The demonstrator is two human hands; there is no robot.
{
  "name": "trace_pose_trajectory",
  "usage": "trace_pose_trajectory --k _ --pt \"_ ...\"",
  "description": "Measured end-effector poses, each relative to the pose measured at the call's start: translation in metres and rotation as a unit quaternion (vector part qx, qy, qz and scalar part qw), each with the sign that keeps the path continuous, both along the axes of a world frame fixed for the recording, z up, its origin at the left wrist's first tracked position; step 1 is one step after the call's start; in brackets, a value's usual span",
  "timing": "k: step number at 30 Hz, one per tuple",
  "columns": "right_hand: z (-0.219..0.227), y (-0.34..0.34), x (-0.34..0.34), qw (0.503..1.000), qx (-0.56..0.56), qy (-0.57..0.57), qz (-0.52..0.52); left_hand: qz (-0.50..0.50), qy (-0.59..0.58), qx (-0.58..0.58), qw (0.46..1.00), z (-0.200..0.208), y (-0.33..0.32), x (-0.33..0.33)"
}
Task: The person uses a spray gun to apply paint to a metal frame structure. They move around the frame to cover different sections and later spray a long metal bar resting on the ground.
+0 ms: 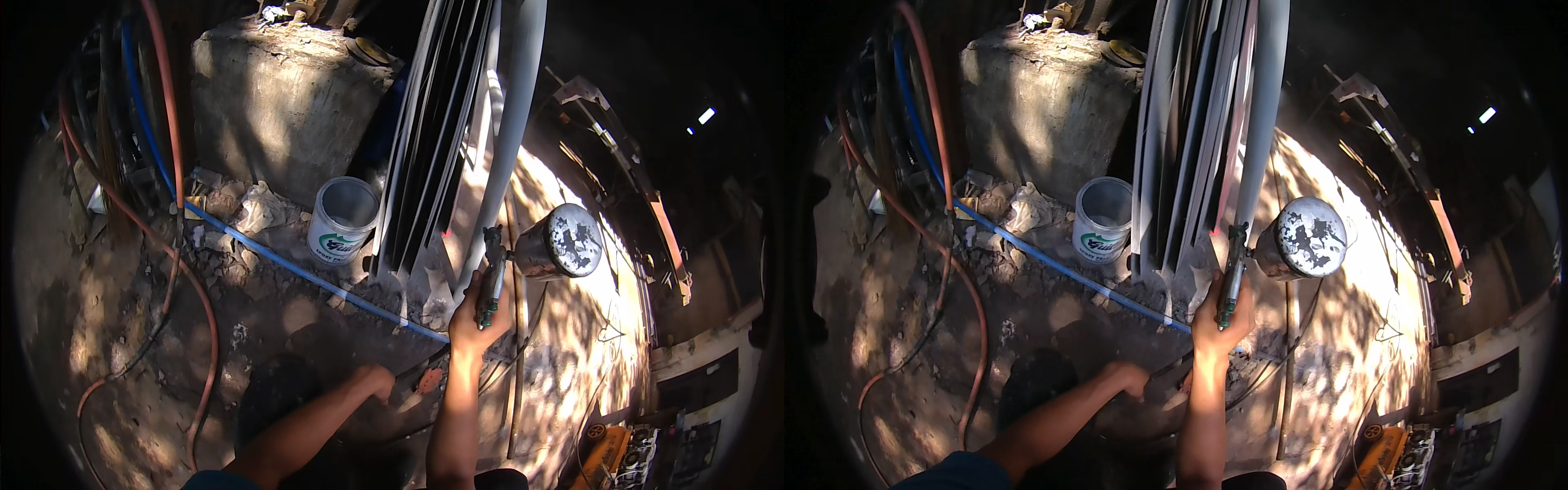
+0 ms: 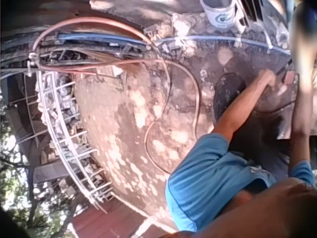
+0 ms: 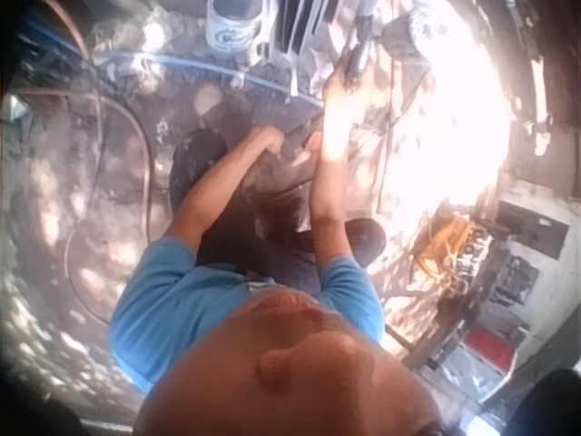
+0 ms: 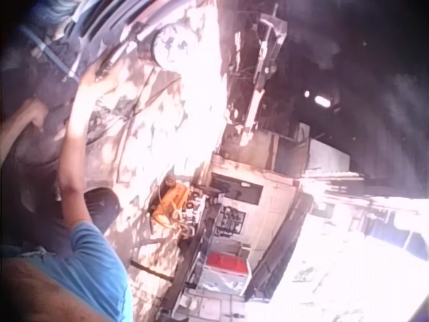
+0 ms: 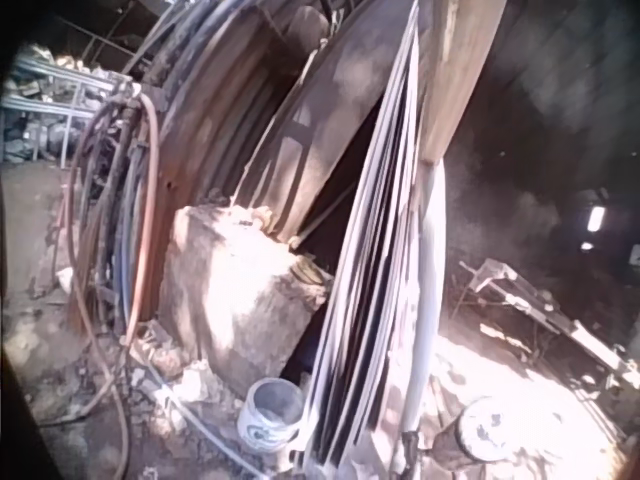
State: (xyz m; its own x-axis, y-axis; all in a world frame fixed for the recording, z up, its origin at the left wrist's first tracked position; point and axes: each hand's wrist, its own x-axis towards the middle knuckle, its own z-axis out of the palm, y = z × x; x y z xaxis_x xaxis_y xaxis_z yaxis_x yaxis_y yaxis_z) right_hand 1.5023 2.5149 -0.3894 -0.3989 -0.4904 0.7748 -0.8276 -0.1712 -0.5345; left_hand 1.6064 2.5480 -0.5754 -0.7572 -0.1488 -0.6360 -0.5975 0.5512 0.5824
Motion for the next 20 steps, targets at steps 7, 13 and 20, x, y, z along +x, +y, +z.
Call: trace_pose_trajectory --k 7,13,20 --pt "0.021 -0.005 0.005 0.987 -0.123 0.101 0.026 0.016 -0.027 0.026 0.999 0.026 -0.003 0.012" --pt "0.031 -0.025 0.001 0.988 -0.093 0.124 0.020 -0.050 -0.049 0.232 0.970 0.017 0.009 -0.011" --pt "0.002 -0.017 -0.010 0.999 0.028 0.043 -0.016 -0.188 -0.048 0.376 0.906 0.017 0.041 -0.025"
